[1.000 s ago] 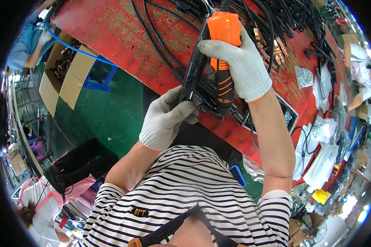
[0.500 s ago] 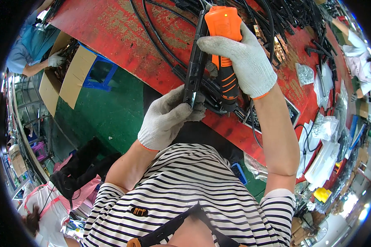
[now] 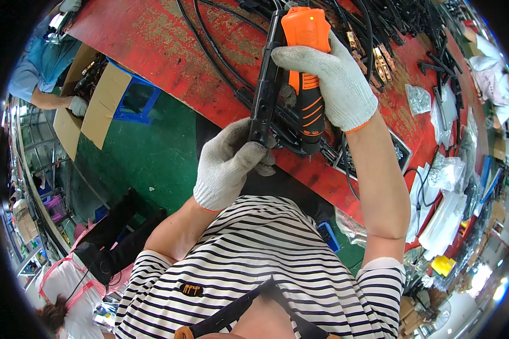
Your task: The person assembles black plastic components by driving screws into them with an electric screwdriver.
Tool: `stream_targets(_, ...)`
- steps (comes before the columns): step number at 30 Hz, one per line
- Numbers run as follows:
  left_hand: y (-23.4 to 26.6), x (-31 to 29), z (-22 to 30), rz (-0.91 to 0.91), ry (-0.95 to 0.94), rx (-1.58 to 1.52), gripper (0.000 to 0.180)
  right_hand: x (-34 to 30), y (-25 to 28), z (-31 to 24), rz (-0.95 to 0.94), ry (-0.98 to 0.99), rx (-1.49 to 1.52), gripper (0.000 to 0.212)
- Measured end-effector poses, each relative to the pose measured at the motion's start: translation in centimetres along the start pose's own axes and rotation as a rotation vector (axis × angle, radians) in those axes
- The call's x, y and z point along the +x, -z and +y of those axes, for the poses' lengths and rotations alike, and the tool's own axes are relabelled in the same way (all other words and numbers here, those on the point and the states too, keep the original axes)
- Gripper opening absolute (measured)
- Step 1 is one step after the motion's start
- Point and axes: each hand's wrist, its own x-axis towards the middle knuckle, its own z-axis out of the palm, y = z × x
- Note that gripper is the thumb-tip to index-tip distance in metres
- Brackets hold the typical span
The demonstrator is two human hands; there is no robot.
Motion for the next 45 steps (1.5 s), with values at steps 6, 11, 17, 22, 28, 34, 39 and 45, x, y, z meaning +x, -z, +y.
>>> stream_targets(6, -0.2, 0.1, 0.2, 0.001, 0.027, -0.013, 0.045, -0.1, 0.0, 0.1, 0.0, 0.023, -0.026, 0.038)
stream_targets(11, 0.2, 0.3, -0.2, -0.007, 0.072, -0.005, 0.042, -0.8, -0.4, -0.4, -0.003, 0.017, 0.005, 0.036)
stream_targets(17, 0.1, 0.5, -0.4, 0.023, 0.043, 0.035, 0.041, -1.1, -0.4, -0.8, -0.006, 0.037, 0.027, 0.034)
stream_targets(22, 0.2, 0.6, -0.1, -0.034, 0.012, 0.035, 0.042, -1.1, -0.7, -0.8, 0.004, 0.0, 0.126, 0.034)
stream_targets(28, 0.8, 0.8, 2.1, -0.158, 0.077, -0.179, 0.034, -2.7, -0.2, -0.7, -0.025, -0.087, -0.026, 0.038)
stream_targets(34, 1.0, 1.0, 2.2, -0.173, 0.116, -0.276, 0.054, -4.5, 0.1, -0.4, -0.04, -0.015, 0.053, 0.048)
stream_targets(39, 0.4, 1.4, 1.8, -0.217, 0.127, -0.317, 0.048, -5.3, 0.9, -0.6, 0.023, 0.103, -0.086, 0.045)
stream_targets(45, -2.1, 0.7, 1.8, 0.082, -0.002, 0.198, 0.03, -8.9, 8.5, -2.8, 0.343, 0.391, 0.149, 0.042)
